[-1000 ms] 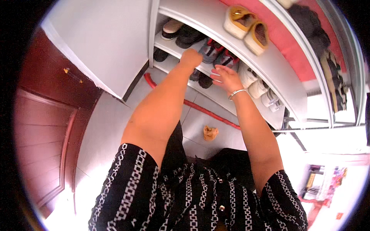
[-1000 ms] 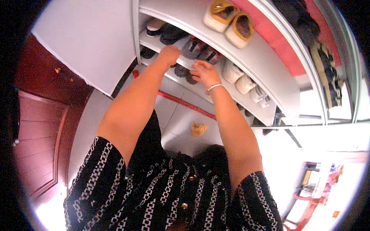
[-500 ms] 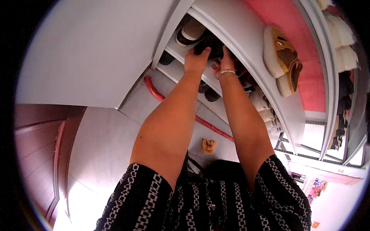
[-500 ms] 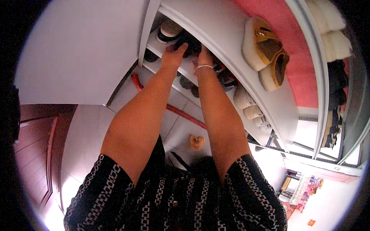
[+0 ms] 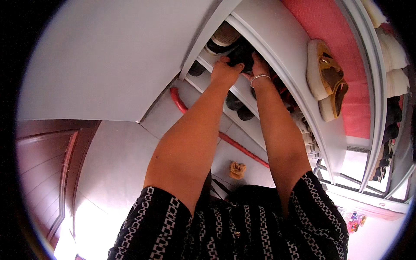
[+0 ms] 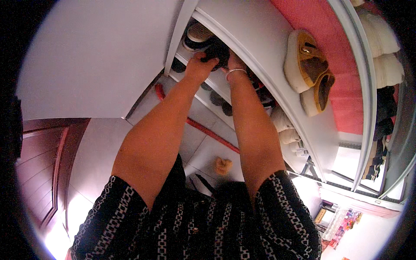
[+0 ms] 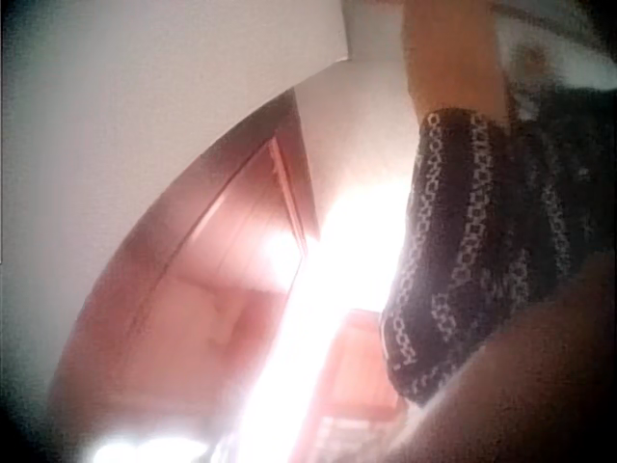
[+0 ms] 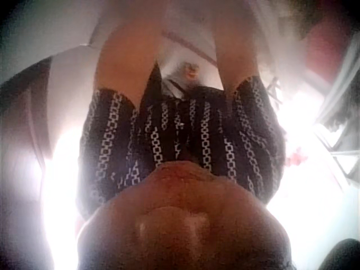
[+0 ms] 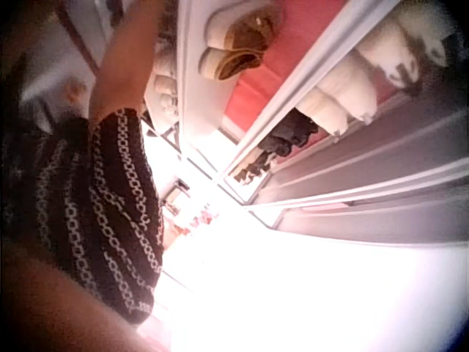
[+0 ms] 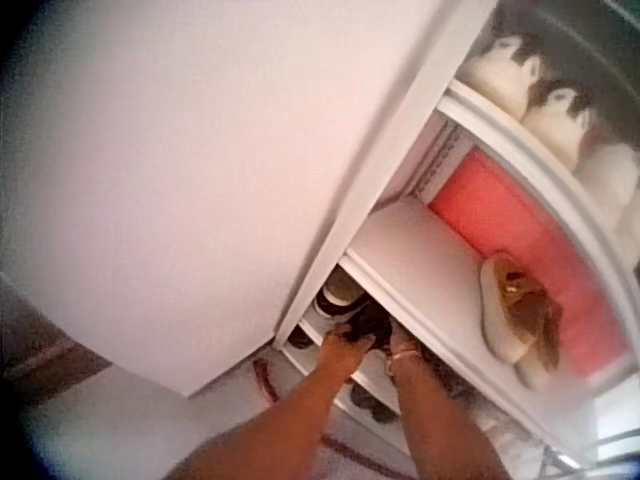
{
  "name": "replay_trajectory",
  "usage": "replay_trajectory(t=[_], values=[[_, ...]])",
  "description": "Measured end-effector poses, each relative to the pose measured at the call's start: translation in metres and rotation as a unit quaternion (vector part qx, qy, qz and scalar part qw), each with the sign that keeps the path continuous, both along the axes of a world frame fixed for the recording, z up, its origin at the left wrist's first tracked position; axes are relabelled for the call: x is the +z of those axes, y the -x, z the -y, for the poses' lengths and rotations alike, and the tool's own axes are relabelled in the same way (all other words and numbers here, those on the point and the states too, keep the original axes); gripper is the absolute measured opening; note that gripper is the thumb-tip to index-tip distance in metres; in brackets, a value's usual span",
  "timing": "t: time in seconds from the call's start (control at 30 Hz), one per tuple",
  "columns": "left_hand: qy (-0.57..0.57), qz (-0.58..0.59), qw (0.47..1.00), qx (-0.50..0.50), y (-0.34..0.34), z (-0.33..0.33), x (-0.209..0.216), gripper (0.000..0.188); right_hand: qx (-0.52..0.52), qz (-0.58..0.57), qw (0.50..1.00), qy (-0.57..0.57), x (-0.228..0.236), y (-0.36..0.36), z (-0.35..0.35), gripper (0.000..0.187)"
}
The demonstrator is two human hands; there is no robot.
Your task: The person sits on the floor in front of a shoe rack and uses a cloth to wipe and clean several pairs of shoes. They handle multiple pairs, including sneakers and boots, wiping the exterior surfaces before placing them back on the shelves.
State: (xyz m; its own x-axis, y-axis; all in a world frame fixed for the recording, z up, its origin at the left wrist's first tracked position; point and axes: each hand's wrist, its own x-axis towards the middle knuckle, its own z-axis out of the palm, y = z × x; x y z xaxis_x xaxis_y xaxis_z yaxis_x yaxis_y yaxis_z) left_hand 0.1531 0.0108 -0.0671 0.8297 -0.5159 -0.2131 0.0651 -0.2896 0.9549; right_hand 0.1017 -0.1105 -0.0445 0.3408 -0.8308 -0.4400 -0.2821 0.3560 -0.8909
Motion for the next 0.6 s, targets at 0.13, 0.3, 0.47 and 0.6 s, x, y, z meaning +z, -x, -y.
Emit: replay_trajectory(t=[0.13,0.3,0.47,0.6], values=[[-0.015,0.057,0.996,0.064,0.001,0.004,0.001,0.062,-0.033,-0.02,0.998,0.053,0.022,0.0,-0.023,0.05],[0.083,0.173,0.981,0.019,0.009,-0.008,0.048,0.045,0.003,0.106,0.916,0.386,0.028,0.088,-0.039,0.033],[0.064,0.291,0.926,-0.233,0.068,0.016,0.052,0.055,0.003,-0.134,0.839,0.527,0.034,0.185,-0.045,0.05],[0.007,0.271,0.908,-0.319,0.092,0.031,0.041,0.071,-0.021,-0.181,0.854,0.487,0.002,0.213,-0.015,0.072]])
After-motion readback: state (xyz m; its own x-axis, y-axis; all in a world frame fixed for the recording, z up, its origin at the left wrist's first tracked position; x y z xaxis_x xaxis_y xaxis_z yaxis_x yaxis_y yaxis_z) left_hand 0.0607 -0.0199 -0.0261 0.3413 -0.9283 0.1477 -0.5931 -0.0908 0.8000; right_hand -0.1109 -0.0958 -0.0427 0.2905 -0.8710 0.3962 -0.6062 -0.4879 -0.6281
